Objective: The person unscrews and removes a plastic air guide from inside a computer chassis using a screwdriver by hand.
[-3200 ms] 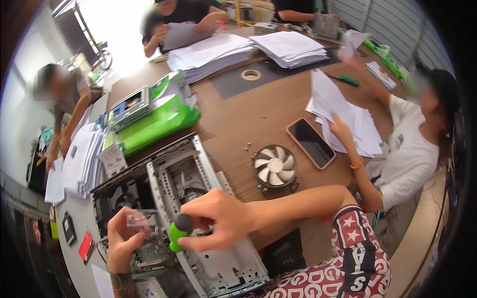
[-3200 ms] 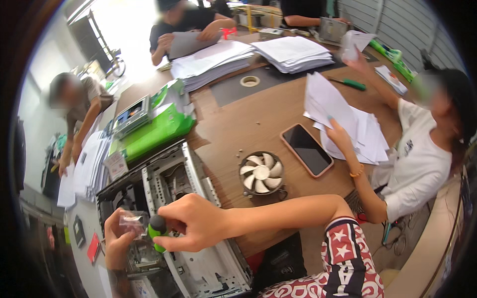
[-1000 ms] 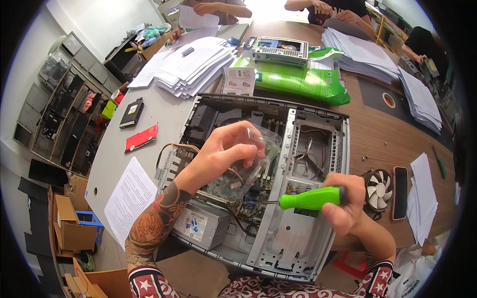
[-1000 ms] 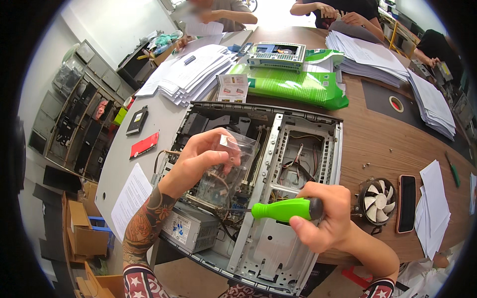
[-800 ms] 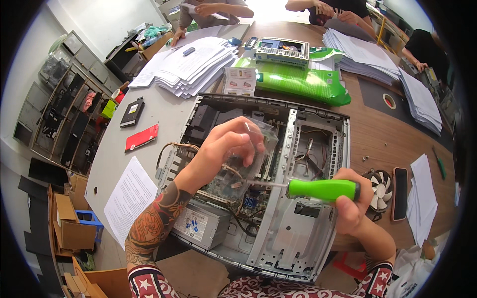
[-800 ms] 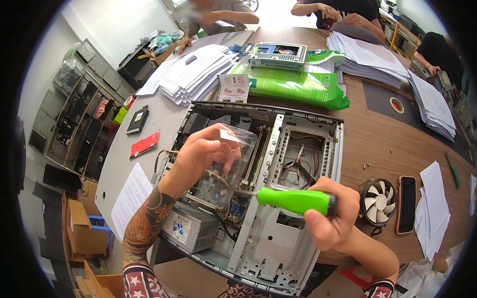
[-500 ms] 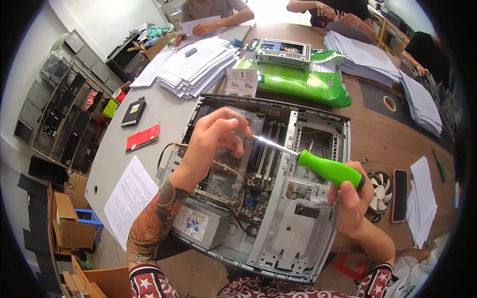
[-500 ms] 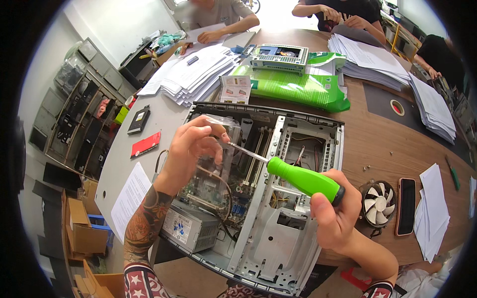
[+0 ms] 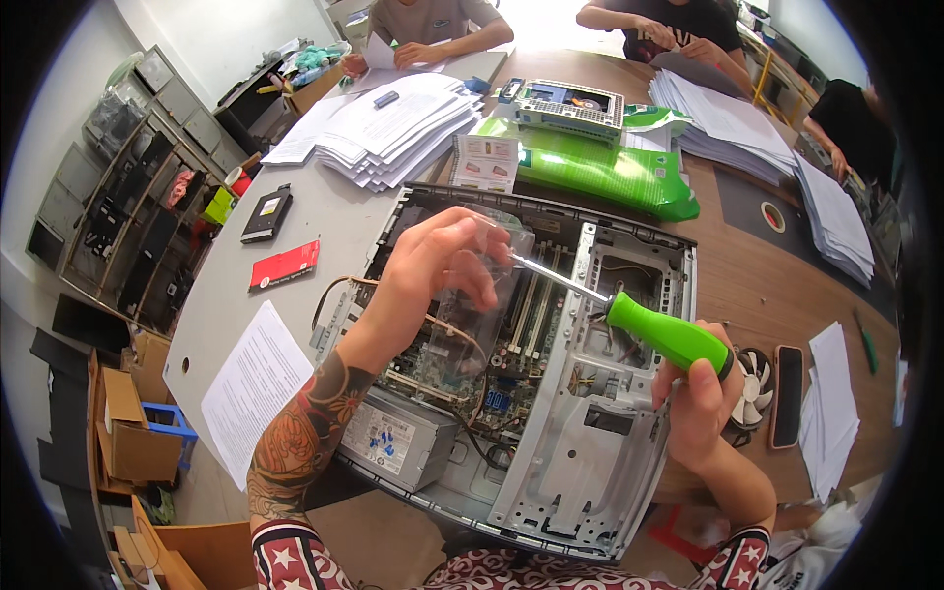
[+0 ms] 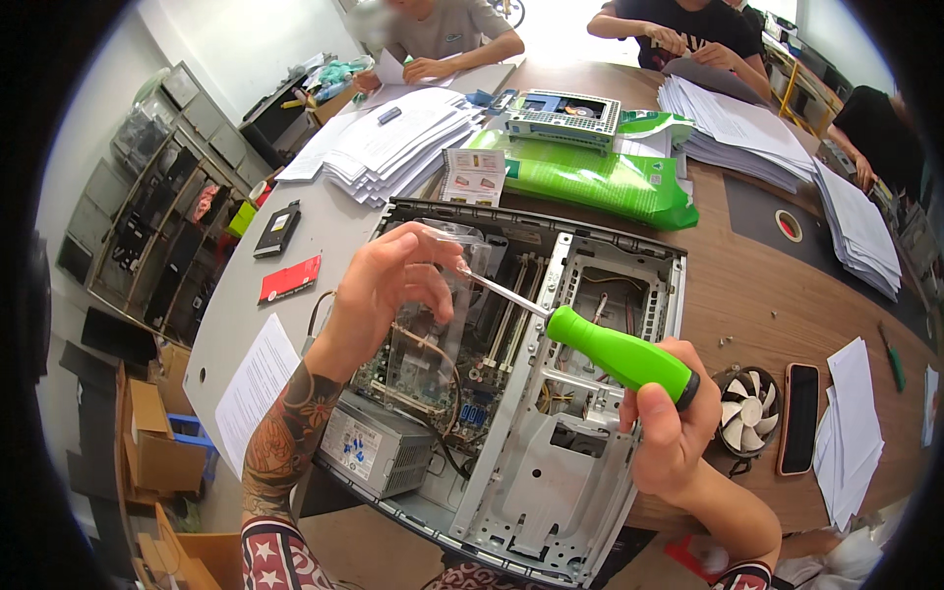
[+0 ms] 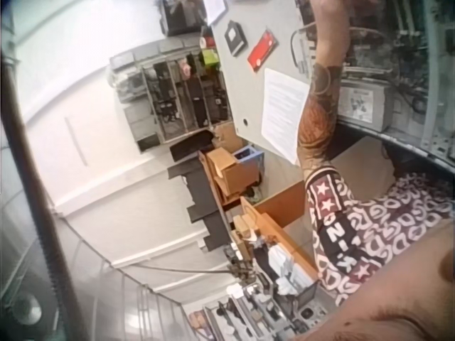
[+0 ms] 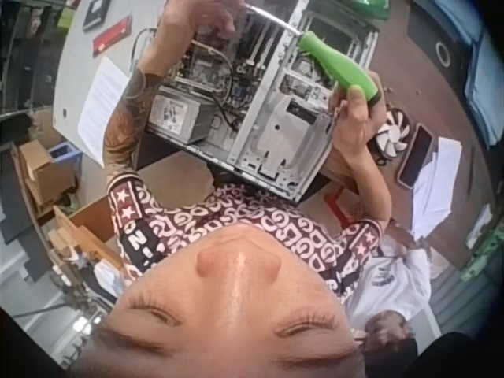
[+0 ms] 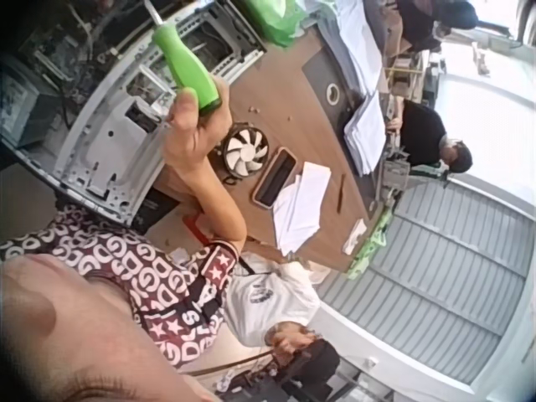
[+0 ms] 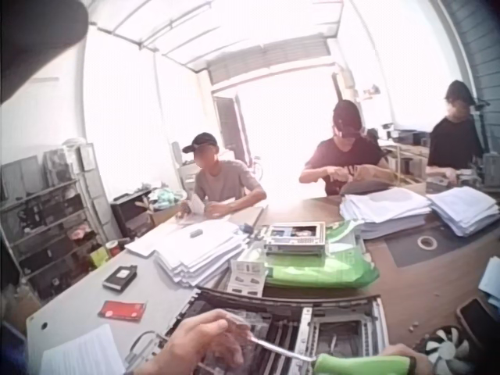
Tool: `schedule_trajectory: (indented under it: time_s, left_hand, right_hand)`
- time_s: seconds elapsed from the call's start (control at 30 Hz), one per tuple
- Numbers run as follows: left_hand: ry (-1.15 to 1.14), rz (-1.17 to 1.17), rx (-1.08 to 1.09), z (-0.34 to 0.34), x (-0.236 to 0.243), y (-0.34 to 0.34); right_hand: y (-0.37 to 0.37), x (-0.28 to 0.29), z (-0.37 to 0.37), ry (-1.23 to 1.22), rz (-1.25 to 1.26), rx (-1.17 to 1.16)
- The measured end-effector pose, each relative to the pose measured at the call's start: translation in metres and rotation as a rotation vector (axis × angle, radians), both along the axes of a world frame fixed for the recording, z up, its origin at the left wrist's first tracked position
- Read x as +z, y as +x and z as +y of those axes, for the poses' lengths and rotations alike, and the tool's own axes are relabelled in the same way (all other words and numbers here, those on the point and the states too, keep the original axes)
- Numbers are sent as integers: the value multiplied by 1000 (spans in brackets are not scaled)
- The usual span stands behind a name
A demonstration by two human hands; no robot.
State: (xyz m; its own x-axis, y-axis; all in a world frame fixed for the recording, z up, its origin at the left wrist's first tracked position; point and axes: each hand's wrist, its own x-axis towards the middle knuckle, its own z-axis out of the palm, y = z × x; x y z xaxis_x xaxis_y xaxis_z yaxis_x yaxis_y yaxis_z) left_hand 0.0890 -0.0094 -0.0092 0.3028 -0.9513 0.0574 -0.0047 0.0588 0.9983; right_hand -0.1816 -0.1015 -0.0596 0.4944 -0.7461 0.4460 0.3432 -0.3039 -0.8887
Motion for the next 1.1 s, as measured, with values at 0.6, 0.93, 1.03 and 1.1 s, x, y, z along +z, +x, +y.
schedule_trajectory:
  time_s: [0.6,0.93,1.03,1.1]
  left_hand:
    - [-32,90,-84,1,-2,6]
    - [26,104,-243,2,-4,-4]
    - [4,87,-252,5,-2,-6]
    - [-1,23,-324,4,-2,-5]
  right_hand:
    - [-2,-1,0,104,-55,24]
    - [0,4,-2,50,75,46]
    - [-1,5,-3,34,100,50]
    - [-2,5,-5,-3,134,48]
